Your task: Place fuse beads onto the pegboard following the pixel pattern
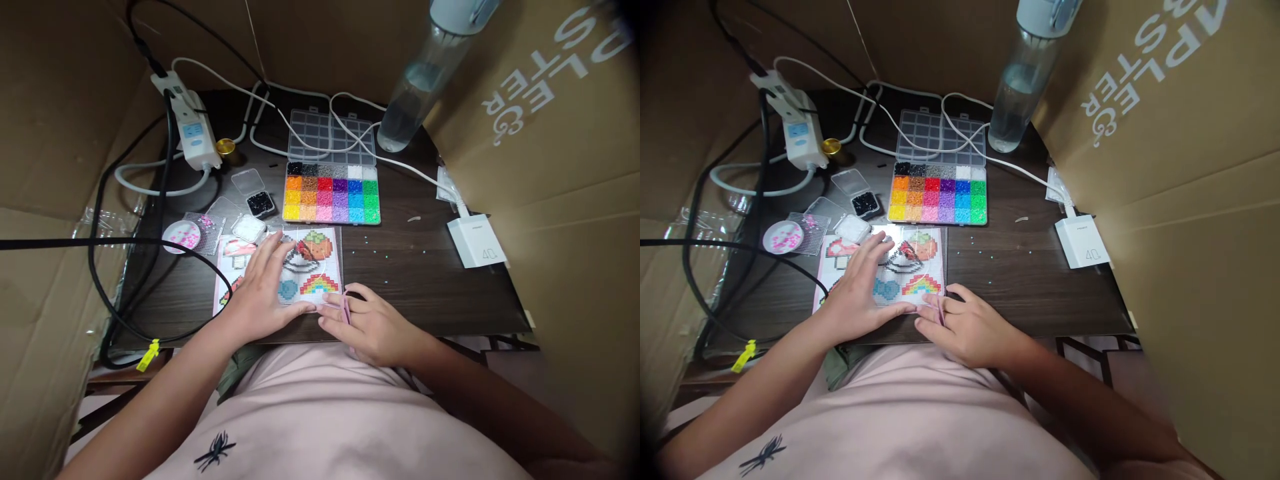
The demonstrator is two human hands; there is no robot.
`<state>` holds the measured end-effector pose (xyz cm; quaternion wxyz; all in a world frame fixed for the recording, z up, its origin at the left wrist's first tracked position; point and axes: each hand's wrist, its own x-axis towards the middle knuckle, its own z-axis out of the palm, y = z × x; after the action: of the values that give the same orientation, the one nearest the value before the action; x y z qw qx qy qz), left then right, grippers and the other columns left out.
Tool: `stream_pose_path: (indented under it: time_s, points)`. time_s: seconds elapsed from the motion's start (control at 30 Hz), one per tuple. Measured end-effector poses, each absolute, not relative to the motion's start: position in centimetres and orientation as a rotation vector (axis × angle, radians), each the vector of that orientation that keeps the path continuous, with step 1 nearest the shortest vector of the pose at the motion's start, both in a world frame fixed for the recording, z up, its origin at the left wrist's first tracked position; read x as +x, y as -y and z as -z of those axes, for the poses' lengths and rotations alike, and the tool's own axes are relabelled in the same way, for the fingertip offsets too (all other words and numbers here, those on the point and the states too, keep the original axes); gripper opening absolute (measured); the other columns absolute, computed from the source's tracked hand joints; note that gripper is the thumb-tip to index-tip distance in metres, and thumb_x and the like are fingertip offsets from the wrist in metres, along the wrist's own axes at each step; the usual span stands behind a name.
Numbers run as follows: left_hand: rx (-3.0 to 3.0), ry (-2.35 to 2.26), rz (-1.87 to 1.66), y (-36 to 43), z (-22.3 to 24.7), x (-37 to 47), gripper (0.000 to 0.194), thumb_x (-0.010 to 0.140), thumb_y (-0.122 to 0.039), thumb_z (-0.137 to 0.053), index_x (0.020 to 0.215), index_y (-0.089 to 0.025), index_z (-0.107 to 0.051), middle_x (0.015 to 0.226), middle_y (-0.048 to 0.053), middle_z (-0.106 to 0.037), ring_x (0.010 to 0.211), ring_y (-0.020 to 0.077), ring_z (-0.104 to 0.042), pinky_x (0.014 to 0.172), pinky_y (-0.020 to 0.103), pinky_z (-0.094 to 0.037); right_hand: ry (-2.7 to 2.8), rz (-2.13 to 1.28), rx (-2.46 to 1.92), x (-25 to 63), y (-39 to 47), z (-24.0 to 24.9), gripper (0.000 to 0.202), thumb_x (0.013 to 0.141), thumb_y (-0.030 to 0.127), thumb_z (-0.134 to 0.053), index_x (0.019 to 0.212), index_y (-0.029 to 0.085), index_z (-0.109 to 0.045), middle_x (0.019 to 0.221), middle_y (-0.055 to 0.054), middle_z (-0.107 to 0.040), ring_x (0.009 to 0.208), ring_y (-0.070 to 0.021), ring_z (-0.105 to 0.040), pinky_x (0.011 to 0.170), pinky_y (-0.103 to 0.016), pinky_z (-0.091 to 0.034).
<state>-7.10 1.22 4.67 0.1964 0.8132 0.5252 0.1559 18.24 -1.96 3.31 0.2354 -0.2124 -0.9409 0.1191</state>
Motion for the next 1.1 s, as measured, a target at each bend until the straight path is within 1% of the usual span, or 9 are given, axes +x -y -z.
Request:
stream_pose_path:
  time_s: [0.1, 0.2, 0.3, 0.4, 0.5, 0.6, 0.83, 0.97, 1.1]
  points:
    - [2.263, -1.477, -0.418, -1.2, -4.8, -7.1, 0.093, 0.076, -0.054, -0.077, 0.149, -0.020, -0.029, 0.161, 0.024, -0.026, 0.151, 0.0392, -0.021, 0.118, 0.061, -0.028, 2.605, -0.271, -0.602, 18.6, 1.8, -3.8, 0.026, 0.094, 0.009, -0.051, 0.112, 0.015, -0.068, 0.119, -0.012, -0.075, 0.116, -0.0266, -0.068, 0.095, -0.047, -0.050]
    - [2.269, -1.479, -0.403, -1.2, -4.7, -7.1, 0.090, 0.077, -0.053, -0.075, 0.148, -0.020, -0.030, 0.161, 0.023, -0.025, 0.151, 0.0390, -0.022, 0.119, 0.061, -0.028, 2.600, -0.193, -0.615, 19.2, 2.0, -4.1, 0.021, 0.095, 0.011, -0.052, 0.106, 0.015, -0.070, 0.115, -0.010, -0.077, 0.110, -0.0264, -0.071, 0.090, -0.043, -0.053]
    - [2.276, -1.494, -0.383, -1.2, -4.7, -7.0, 0.088, 0.078, -0.052, -0.075, 0.147, -0.021, -0.031, 0.161, 0.022, -0.026, 0.151, 0.0401, -0.022, 0.118, 0.063, -0.028, 2.626, -0.155, -0.612, 20.3, 2.4, -3.9, 0.019, 0.096, 0.014, -0.055, 0.106, 0.017, -0.070, 0.116, -0.010, -0.077, 0.112, -0.0258, -0.070, 0.094, -0.045, -0.052]
    - [2.292, -1.502, -0.372, -1.2, -4.7, -7.0, 0.087, 0.078, -0.052, -0.074, 0.147, -0.019, -0.033, 0.160, 0.023, -0.027, 0.150, 0.0410, -0.024, 0.118, 0.063, -0.028, 2.656, -0.146, -0.675, 21.6, 2.6, -3.6, 0.024, 0.093, 0.010, -0.051, 0.107, 0.016, -0.070, 0.119, -0.011, -0.076, 0.114, -0.0268, -0.069, 0.095, -0.047, -0.053]
    - [2.315, -1.494, -0.374, -1.3, -4.6, -7.0, 0.086, 0.078, -0.053, -0.073, 0.146, -0.018, -0.033, 0.159, 0.024, -0.029, 0.149, 0.0409, -0.025, 0.118, 0.062, -0.028, 2.664, -0.171, -0.763, 22.5, 2.3, -3.5, 0.032, 0.088, 0.005, -0.048, 0.108, 0.014, -0.070, 0.121, -0.016, -0.074, 0.117, -0.0279, -0.068, 0.097, -0.048, -0.053]
    - [2.327, -1.493, -0.378, -1.2, -4.5, -7.0, 0.085, 0.078, -0.054, -0.073, 0.145, -0.018, -0.034, 0.158, 0.024, -0.030, 0.149, 0.0413, -0.026, 0.118, 0.063, -0.028, 2.710, -0.219, -0.783, 22.6, 1.8, -3.8, 0.036, 0.083, 0.003, -0.047, 0.109, 0.013, -0.069, 0.126, -0.019, -0.071, 0.122, -0.0282, -0.065, 0.102, -0.049, -0.051]
    - [2.341, -1.494, -0.377, -1.2, -4.4, -7.1, 0.084, 0.081, -0.056, -0.069, 0.146, -0.018, -0.033, 0.159, 0.025, -0.028, 0.149, 0.0424, -0.024, 0.117, 0.064, -0.028, 2.871, -0.324, -0.872, 22.6, 0.2, -4.4, 0.041, 0.082, 0.010, -0.057, 0.122, 0.018, -0.063, 0.143, -0.015, -0.060, 0.138, -0.0305, -0.051, 0.114, -0.060, -0.035]
    - [2.355, -1.494, -0.354, -1.3, -4.5, -7.1, 0.084, 0.081, -0.057, -0.069, 0.146, -0.017, -0.034, 0.160, 0.024, -0.025, 0.151, 0.0421, -0.020, 0.118, 0.063, -0.026, 2.861, -0.259, -0.927, 22.7, -1.1, -4.4, 0.037, 0.086, 0.012, -0.058, 0.122, 0.018, -0.062, 0.143, -0.016, -0.060, 0.139, -0.0325, -0.050, 0.113, -0.063, -0.034]
    - [2.363, -1.496, -0.367, -1.3, -4.3, -7.2, 0.083, 0.082, -0.056, -0.069, 0.147, -0.018, -0.034, 0.160, 0.023, -0.026, 0.151, 0.0416, -0.019, 0.119, 0.063, -0.026, 2.702, -0.045, -1.065, 23.3, -2.1, -4.2, 0.028, 0.090, 0.012, -0.058, 0.117, 0.016, -0.064, 0.141, -0.019, -0.061, 0.137, -0.0334, -0.053, 0.111, -0.061, -0.036]
